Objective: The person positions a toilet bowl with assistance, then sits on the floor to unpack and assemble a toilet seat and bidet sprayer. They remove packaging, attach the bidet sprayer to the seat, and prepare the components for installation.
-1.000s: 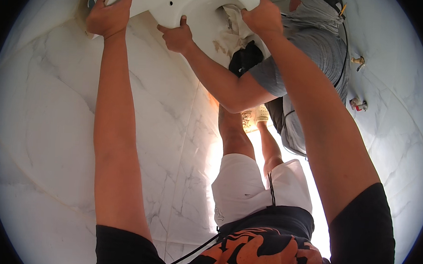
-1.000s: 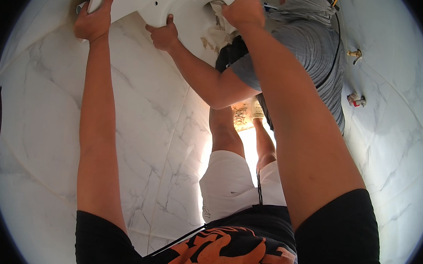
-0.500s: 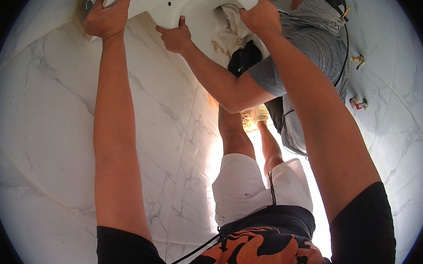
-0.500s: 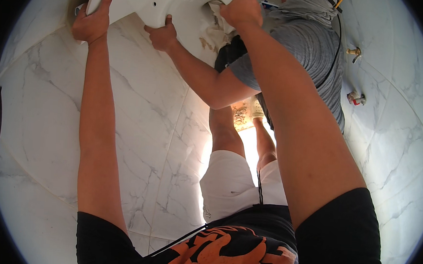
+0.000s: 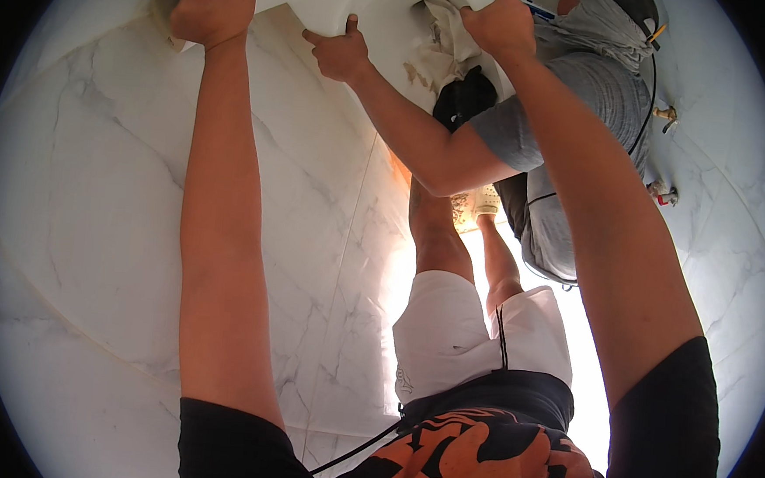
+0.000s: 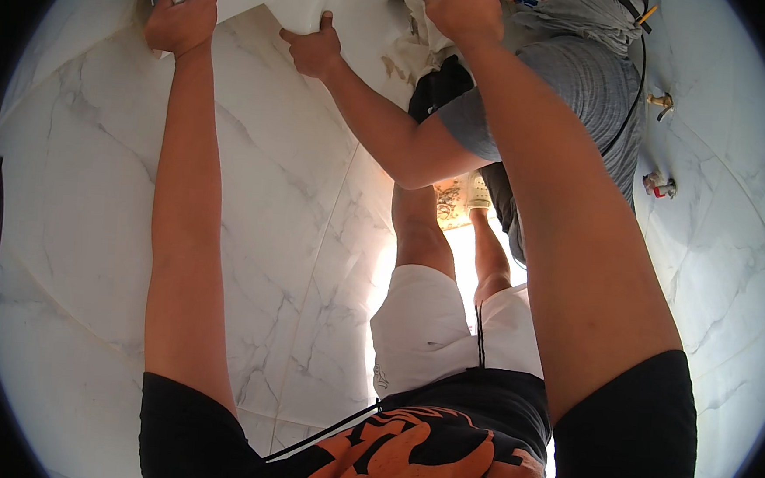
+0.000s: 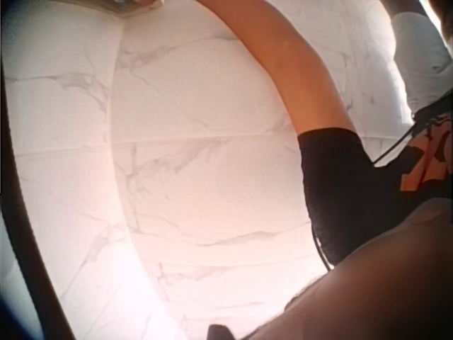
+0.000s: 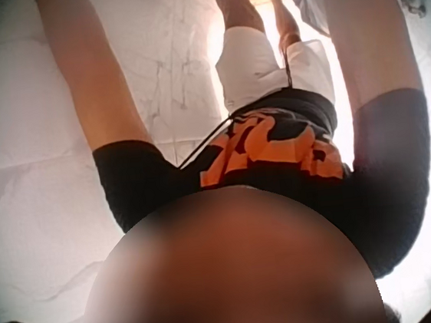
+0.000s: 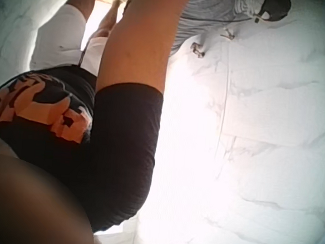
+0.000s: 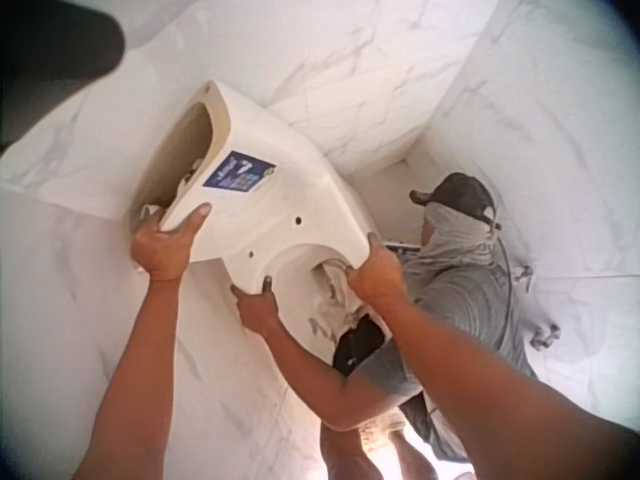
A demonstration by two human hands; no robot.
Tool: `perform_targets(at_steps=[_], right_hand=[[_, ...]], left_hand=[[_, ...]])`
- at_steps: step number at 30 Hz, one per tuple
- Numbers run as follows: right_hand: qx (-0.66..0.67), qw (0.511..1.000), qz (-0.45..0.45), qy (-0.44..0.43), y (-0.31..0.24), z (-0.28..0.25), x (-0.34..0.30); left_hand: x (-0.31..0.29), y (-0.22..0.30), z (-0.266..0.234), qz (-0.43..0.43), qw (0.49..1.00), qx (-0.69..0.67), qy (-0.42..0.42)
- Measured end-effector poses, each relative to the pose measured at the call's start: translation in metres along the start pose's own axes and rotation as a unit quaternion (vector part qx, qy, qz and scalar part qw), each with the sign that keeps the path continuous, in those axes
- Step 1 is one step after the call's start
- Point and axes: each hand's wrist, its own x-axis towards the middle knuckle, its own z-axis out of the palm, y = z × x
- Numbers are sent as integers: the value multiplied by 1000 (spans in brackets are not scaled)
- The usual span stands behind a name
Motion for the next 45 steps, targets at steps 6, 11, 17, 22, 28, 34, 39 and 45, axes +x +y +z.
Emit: perform_targets(at_steps=[6,11,17,22,28,34,39,45], right_hand=[[14,1000,8,1,-3,-5,-4],[29,999,-37,18,3,-2,0],[-104,989,-92,43,32,29,20],[-114,989,-86,42,45,45,28],[-63,992,-101,34,46,37,24],[-54,993,-98,29,44,35,21],[-26,977,-197,83,45,34,18],[-79,993,-75,36,39,33,20]], left_hand=[[-1,2,-1,-30,999,33,-9],[1,-1,3,-22,999,24,-4],[-2,-8,7,11,999,27,25],[-5,-8,2,20,997,54,51],[-4,-3,1,3,998,50,49],[-4,-3,0,3,997,61,46],[-4,-2,1,2,997,60,44],[-4,-4,0,16,996,79,44]])
